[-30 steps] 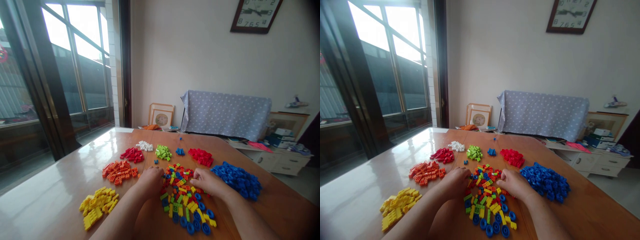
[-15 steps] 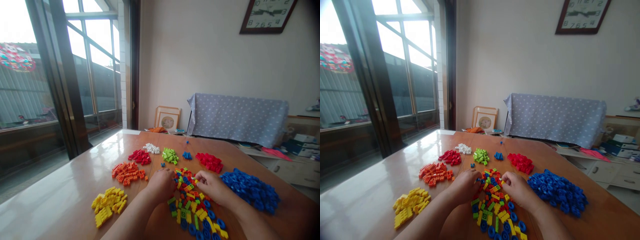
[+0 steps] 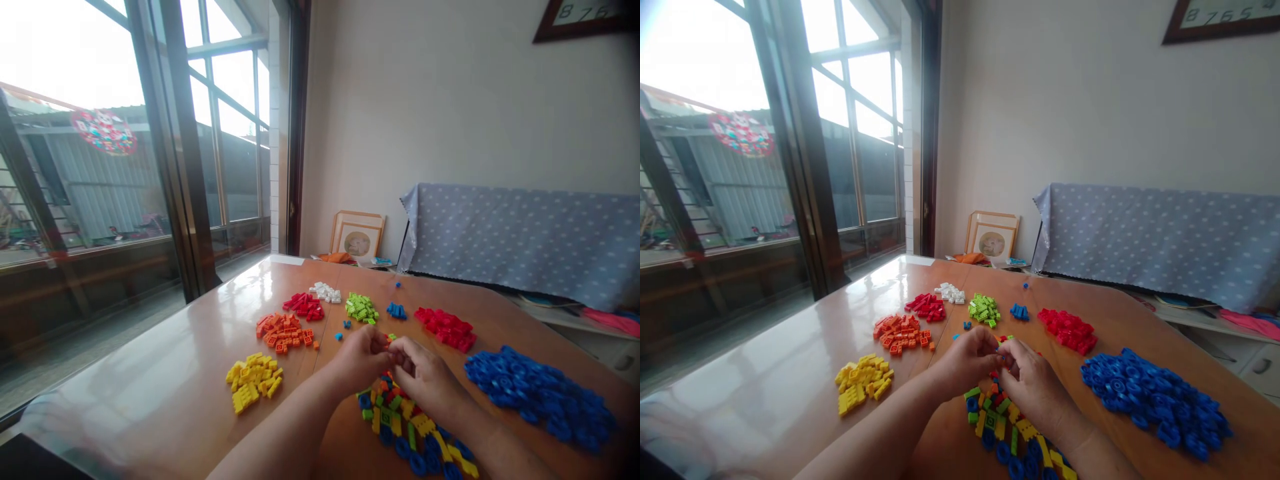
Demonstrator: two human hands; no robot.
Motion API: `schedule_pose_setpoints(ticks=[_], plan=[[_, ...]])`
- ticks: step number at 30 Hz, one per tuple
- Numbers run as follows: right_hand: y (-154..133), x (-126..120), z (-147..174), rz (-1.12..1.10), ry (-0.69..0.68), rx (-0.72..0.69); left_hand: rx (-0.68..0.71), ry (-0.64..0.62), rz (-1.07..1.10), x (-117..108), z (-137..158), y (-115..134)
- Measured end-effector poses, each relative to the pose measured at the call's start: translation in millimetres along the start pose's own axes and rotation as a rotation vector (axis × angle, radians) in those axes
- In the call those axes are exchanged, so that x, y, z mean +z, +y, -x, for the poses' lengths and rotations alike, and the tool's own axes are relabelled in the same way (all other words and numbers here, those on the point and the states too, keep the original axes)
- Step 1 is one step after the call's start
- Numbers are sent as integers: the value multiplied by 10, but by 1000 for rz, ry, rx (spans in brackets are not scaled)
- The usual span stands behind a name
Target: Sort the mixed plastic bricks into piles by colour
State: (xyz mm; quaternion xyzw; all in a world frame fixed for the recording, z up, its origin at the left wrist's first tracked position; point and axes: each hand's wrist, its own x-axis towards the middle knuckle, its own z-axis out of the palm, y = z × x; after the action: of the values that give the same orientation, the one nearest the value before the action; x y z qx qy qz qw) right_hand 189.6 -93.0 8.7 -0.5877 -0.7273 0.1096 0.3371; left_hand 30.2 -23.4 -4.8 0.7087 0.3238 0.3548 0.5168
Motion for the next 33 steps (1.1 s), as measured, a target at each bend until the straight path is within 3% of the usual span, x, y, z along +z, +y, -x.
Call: schedule_pose_setpoints(ticks=[5,10,16,20,24,29,33], plan=[[30,-4,-2,-50,-32,-16,-5,97,-171,-20,32,38],[116,-179,34,-9,52,-8,158,194,-524,-123,94,292],[152,-324,4,45,91,9,251,257,-778,-442,557,541],[-74,-348,67,126,11,25,202,422,-867,-804,1091,430],[-277,-236,368,158,96,-5,114,605,-947,-1185,1507,256],[-160,105,848,177,275,-42,-4,658,-1003,-1416,1693,85],[-40,209,1028,244,380,-38,-48,634,-977,-1464,1702,-45]])
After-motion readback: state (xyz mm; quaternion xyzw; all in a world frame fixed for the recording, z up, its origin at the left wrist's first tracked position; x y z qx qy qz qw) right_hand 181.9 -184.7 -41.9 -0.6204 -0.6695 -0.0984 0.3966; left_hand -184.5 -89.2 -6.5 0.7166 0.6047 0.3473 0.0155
